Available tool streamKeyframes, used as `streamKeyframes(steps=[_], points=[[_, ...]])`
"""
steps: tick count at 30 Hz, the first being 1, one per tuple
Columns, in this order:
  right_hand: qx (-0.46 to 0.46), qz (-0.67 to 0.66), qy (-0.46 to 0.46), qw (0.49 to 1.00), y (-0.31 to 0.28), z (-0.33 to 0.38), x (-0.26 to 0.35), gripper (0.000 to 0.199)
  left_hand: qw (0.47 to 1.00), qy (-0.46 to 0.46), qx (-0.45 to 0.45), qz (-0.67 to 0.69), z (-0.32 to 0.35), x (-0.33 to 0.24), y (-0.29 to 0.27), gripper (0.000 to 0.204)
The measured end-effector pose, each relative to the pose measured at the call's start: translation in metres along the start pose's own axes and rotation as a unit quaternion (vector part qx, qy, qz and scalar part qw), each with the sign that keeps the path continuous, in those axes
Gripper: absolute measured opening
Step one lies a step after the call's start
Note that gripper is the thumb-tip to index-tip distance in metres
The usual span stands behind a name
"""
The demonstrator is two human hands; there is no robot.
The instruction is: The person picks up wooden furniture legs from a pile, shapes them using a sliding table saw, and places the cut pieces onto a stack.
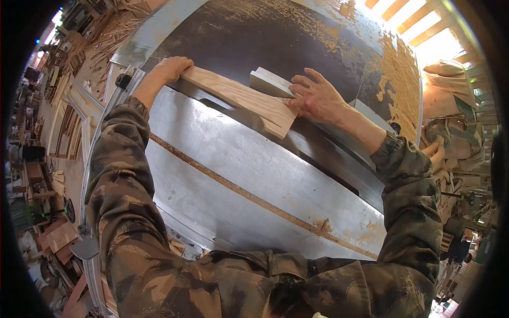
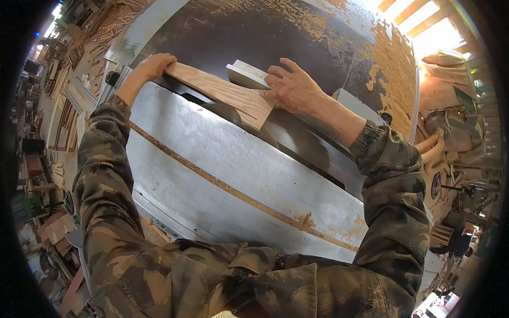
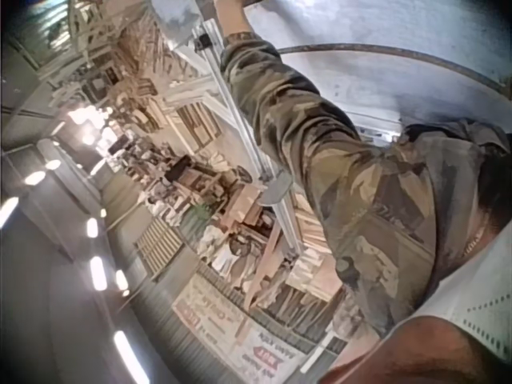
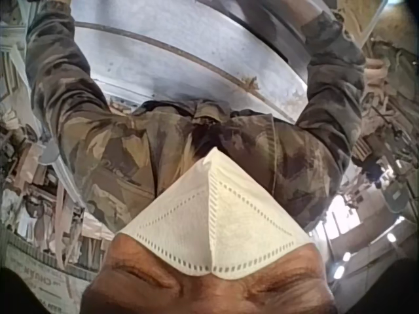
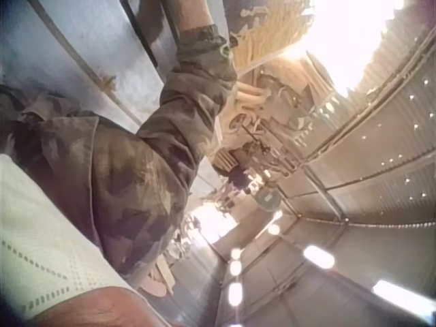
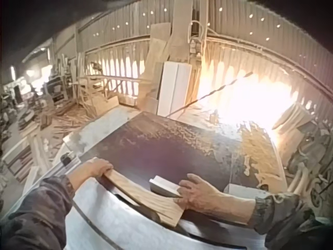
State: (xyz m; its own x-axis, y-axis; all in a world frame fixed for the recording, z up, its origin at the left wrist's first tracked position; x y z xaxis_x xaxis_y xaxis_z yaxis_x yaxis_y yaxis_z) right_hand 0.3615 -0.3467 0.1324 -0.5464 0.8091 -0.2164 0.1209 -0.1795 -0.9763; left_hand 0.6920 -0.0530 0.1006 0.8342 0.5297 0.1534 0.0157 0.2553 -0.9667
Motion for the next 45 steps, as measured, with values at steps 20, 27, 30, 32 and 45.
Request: streamKeyframes(steps=[20,27,30,32,45], points=[[0.043,-0.107,-0.024,0.993,-0.006,-0.018,-0.011,0.021,0.999,0.006,-0.016,0.043,-0.006,0.014,0.007,0.040],[-0.014,-0.140,-0.025,0.990,-0.001,-0.021,-0.017,0.019,0.998,-0.003,-0.026,0.061,-0.004,0.024,0.011,0.041],[0.023,-0.152,-0.026,0.988,-0.007,-0.028,-0.016,0.019,0.997,0.006,-0.048,0.062,-0.002,0.039,0.011,0.041],[-0.054,-0.151,-0.040,0.986,-0.005,-0.025,-0.016,0.015,0.998,0.008,-0.041,0.051,-0.008,0.037,0.012,0.039],[-0.101,-0.244,0.423,0.867,-0.013,0.268,0.011,0.040,0.997,0.037,-0.040,0.053,-0.015,0.040,0.014,0.041]])
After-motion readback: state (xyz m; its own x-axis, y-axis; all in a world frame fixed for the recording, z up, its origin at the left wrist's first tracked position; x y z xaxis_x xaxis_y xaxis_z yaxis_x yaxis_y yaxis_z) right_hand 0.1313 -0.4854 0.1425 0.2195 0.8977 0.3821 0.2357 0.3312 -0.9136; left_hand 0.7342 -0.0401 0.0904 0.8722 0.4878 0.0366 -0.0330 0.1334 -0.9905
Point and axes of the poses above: each hand's wrist, its own z-axis away from the middle knuckle, its own y-axis out of the palm, x = y × z, the point moved 2 cm from there along -z, towards the middle knuckle, and after that the axes turned 7 degrees about -y, right-handed, at the moved point
